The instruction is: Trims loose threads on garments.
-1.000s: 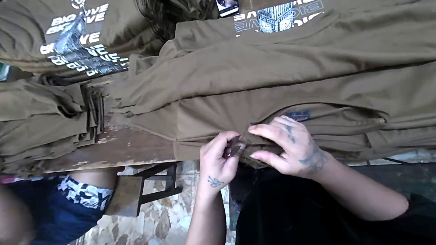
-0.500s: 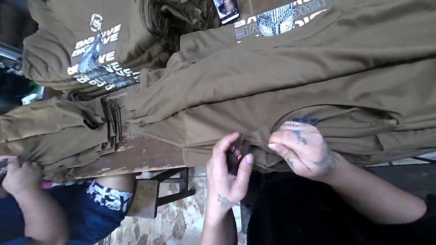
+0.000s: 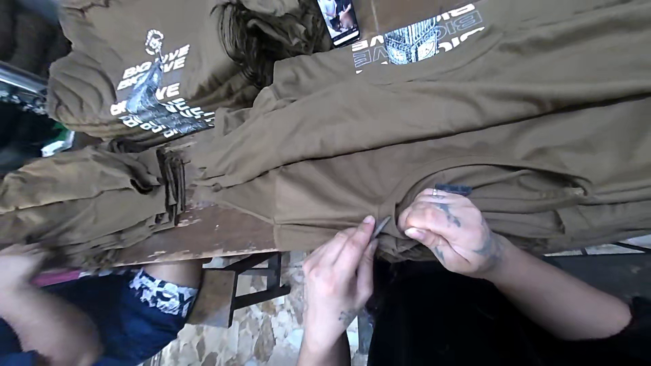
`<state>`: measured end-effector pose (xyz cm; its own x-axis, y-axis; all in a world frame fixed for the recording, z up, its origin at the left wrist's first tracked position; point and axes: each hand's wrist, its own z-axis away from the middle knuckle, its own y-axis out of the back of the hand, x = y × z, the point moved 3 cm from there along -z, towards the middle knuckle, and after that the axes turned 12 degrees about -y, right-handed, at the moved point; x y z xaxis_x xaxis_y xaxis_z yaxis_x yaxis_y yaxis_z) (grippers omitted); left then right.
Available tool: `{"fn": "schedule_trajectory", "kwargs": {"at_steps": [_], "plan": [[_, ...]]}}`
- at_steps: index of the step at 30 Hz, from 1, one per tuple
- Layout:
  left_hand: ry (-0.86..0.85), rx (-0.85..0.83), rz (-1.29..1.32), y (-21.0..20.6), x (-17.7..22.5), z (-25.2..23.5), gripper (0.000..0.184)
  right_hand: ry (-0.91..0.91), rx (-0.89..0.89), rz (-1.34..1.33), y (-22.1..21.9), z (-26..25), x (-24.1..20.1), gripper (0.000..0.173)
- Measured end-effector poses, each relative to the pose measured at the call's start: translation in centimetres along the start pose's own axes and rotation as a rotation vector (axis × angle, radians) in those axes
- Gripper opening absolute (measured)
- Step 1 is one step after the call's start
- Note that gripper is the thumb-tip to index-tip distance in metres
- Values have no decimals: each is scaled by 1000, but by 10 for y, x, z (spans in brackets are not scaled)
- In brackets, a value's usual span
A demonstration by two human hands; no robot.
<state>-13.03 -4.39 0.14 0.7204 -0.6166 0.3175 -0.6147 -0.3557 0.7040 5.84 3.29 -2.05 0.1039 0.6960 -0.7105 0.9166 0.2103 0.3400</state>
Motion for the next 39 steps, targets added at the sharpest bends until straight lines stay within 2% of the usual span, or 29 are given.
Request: {"fn": "schedule_trajectory", "kwargs": {"at_steps": [5, 7, 9, 10, 12, 15, 16, 17, 19, 21, 22, 24, 25, 27, 28, 29, 31, 33, 36, 39], "plan": [[83, 71, 154, 1, -9, 2, 35, -9, -34, -64, 5, 11, -6, 32], [154, 102, 175, -4, -21, 1, 38, 15, -195, -153, 14, 21, -25, 39], [252, 71, 165, -8, -34, 0, 22, 75, -470, -226, 33, 31, -48, 51], [303, 70, 165, -9, -38, 0, 21, 65, -542, -193, 52, 34, -53, 56], [350, 110, 161, -9, -40, -3, 28, -53, -442, 116, 115, 38, -44, 61], [301, 131, 152, 2, -36, -11, 28, -463, -206, 781, 202, 51, -2, 66], [267, 132, 149, 9, -35, -16, 27, -591, -168, 906, 221, 60, 12, 65], [229, 128, 141, 16, -35, -24, 27, -634, -141, 963, 236, 67, 19, 58], [154, 99, 53, 28, -41, -51, 31, -608, -111, 979, 258, 65, 17, 47], [107, 50, -103, 34, -55, -90, 31, -526, -57, 1012, 279, 40, 13, 43], [109, -5, -172, 32, -66, -113, 30, -457, -10, 1057, 288, 20, 18, 41], [180, -230, -257, 14, -103, -152, 31, -405, 44, 1120, 288, -33, 35, 27], [231, -367, -282, -4, -129, -163, 37, -465, 25, 1166, 283, -56, 55, 21], [264, -527, -306, -41, -181, -162, 44, -633, -82, 1248, 271, -78, 116, 21], [267, -527, -306, -50, -194, -160, 44, -661, -113, 1251, 268, -80, 140, 23], [284, -482, -281, -51, -199, -161, 41, -615, -104, 1251, 268, -83, 154, 22], [336, -377, -220, -47, -202, -161, 36, -522, -38, 1203, 273, -85, 165, 23], [369, -328, -212, -45, -200, -160, 35, -519, -3, 1145, 277, -82, 167, 27], [360, -321, -224, -47, -197, -160, 35, -536, 30, 1067, 285, -78, 157, 31], [303, -253, -211, -41, -196, -158, 36, -560, 100, 1034, 283, -64, 109, 37]]}}
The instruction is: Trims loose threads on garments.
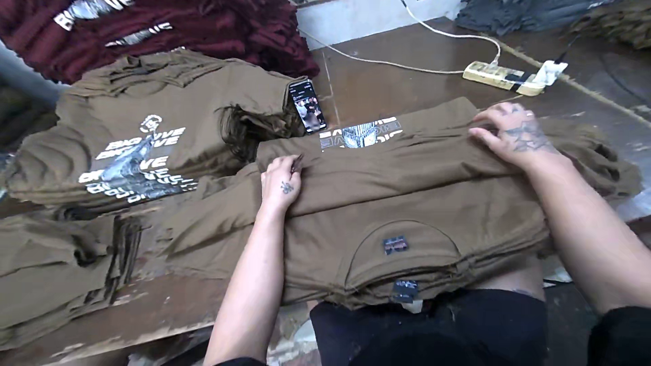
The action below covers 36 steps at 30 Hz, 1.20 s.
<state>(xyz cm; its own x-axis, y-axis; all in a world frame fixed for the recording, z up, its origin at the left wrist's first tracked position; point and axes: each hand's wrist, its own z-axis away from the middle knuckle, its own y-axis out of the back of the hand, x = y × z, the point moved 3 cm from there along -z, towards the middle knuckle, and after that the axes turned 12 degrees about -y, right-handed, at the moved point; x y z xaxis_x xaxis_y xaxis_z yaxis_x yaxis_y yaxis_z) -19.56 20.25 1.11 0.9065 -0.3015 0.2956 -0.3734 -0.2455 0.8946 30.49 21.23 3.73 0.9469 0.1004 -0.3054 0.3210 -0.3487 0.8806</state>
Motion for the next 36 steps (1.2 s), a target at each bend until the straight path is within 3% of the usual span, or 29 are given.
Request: {"fn": "schedule_trajectory", "kwargs": {"at_steps": [3, 5, 6, 8, 10, 13, 16, 19, 22, 26, 31, 36], "plan": [[-142, 218, 79, 20, 36, 17, 37, -19, -42, -23, 26, 90, -53, 56], [-232, 271, 151, 35, 91, 47, 39, 145, -70, -126, -7, 173, -99, 72], [-269, 249, 179, 37, 121, 63, 39, 249, 0, -202, -25, 209, -119, 76], [-312, 126, 206, 20, 184, 98, 39, 435, 35, -520, -38, 259, -137, 54], [-351, -163, 331, -9, 240, 126, 46, 588, -86, -935, -24, 281, -134, 32], [-528, -377, 957, -38, 283, 153, 38, 552, -129, -1080, 13, 279, -106, 26], [-342, -240, 1398, -47, 282, 157, 41, 458, 19, -1038, 32, 267, -73, 23], [-275, -192, 1497, -40, 275, 160, 56, 307, 171, -847, 32, 253, -61, 17], [-210, -208, 1656, -41, 279, 165, 64, 300, 175, -670, 13, 234, -77, 30], [-93, -257, 1852, -45, 275, 166, 64, 331, 262, -808, -15, 217, -90, 15], [-161, -260, 1833, -41, 264, 158, 67, 247, 25, -1152, -7, 233, -78, 21], [-163, -257, 1871, -55, 260, 151, 59, 479, -161, -1139, 22, 249, -75, 25]]}}
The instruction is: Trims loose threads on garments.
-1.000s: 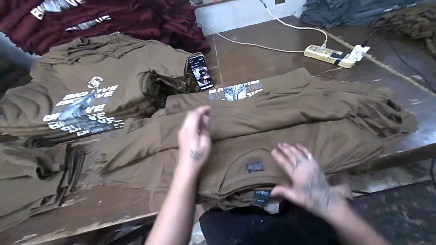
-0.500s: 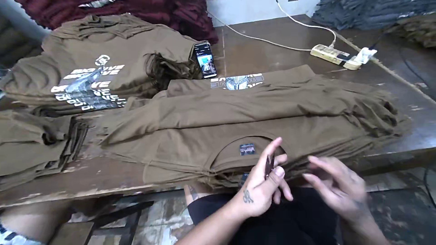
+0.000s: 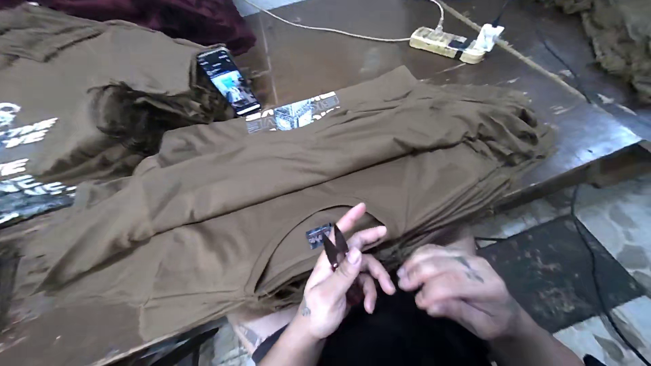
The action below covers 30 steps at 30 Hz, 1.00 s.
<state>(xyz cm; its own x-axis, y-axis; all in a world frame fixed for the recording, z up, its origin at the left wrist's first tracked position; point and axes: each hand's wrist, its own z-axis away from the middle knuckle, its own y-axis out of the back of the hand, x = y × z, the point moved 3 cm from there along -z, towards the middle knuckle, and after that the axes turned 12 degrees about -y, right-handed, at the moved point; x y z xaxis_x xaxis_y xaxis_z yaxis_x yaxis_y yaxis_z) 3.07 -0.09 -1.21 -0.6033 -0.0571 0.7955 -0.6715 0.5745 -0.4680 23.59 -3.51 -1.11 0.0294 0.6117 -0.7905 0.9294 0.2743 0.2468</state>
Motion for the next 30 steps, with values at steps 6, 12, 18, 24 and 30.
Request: {"fn": "schedule_trajectory", "kwargs": {"at_steps": [6, 12, 18, 24, 30], "plan": [[-49, 39, 117, -3, -5, 1, 54, -67, 230, 279, 17, -8, 4, 25], [122, 147, 446, -18, 1, 14, 56, 17, 432, 488, -18, -30, 39, 14], [105, 11, 44, -8, -2, 7, 64, -135, 171, 312, -14, -16, 19, 31], [30, -106, -311, -6, 17, -1, 57, -86, -10, 94, 2, 7, -3, 31], [70, -102, -158, -4, 18, -2, 63, -94, 272, 451, 8, -13, 20, 27]]}}
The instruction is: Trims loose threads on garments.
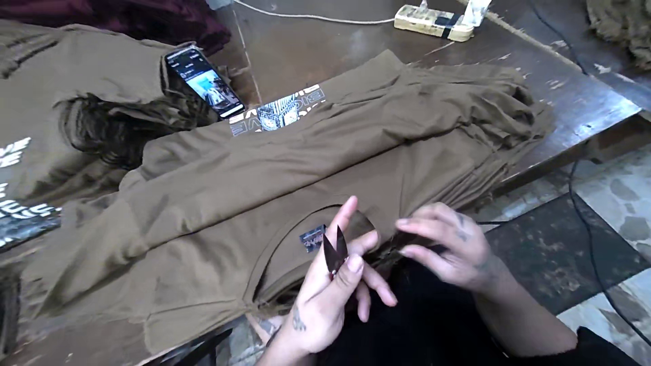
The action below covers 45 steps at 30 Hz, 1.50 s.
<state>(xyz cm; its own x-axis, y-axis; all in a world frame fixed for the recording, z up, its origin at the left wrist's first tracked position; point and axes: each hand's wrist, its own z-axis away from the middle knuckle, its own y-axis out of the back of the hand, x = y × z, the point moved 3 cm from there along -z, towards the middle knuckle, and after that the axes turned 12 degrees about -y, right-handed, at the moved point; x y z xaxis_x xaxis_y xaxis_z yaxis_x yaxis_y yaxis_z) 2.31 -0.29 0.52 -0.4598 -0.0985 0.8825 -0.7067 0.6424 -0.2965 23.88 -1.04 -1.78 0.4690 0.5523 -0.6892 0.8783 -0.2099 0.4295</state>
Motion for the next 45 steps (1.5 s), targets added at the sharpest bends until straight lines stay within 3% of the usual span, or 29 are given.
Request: {"fn": "schedule_trajectory", "kwargs": {"at_steps": [3, 5, 11, 14, 16, 22, 25, 28, 31, 34, 38, 40, 43, 45], "plan": [[74, 14, 159, -5, -4, 5, 64, 77, 138, -1, -25, -3, 5, 15], [93, 11, 108, 0, -3, 4, 64, 57, 108, -79, -26, -2, 5, 16], [-93, -194, -863, 14, 28, -7, 44, -91, -255, -439, -11, 9, 9, 24], [-184, -232, -1375, 11, 45, -20, 52, -45, -263, -350, -3, 14, 8, 25], [-186, -327, -1555, 6, 50, -30, 47, 26, -225, -220, 0, 17, 4, 23], [-312, -754, -1633, -18, 48, -53, 31, 146, -147, 64, 3, 14, -7, 16], [-342, -837, -1640, -24, 45, -57, 32, 171, -151, 55, 3, 11, -12, 16], [-337, -738, -1631, -13, 48, -57, 33, 191, -205, -66, 12, 12, -26, 19], [-277, -415, -1520, 10, 51, -49, 34, 160, -228, -41, 16, 13, -25, 51], [-240, -100, -1294, 26, 39, -35, 41, 4, -67, 144, 8, 7, 0, 59], [-192, -207, -1019, 11, 10, -24, 42, -59, 39, 29, -19, 1, 13, 26], [-219, -238, -1023, 9, 12, -22, 45, -37, -29, -129, -19, 0, 8, 20], [-216, -182, -1197, 19, 33, -22, 42, 17, -155, -287, -4, 2, 4, 23], [-182, -150, -1297, 25, 40, -23, 34, 63, -120, -253, 12, -4, 4, 36]]}}
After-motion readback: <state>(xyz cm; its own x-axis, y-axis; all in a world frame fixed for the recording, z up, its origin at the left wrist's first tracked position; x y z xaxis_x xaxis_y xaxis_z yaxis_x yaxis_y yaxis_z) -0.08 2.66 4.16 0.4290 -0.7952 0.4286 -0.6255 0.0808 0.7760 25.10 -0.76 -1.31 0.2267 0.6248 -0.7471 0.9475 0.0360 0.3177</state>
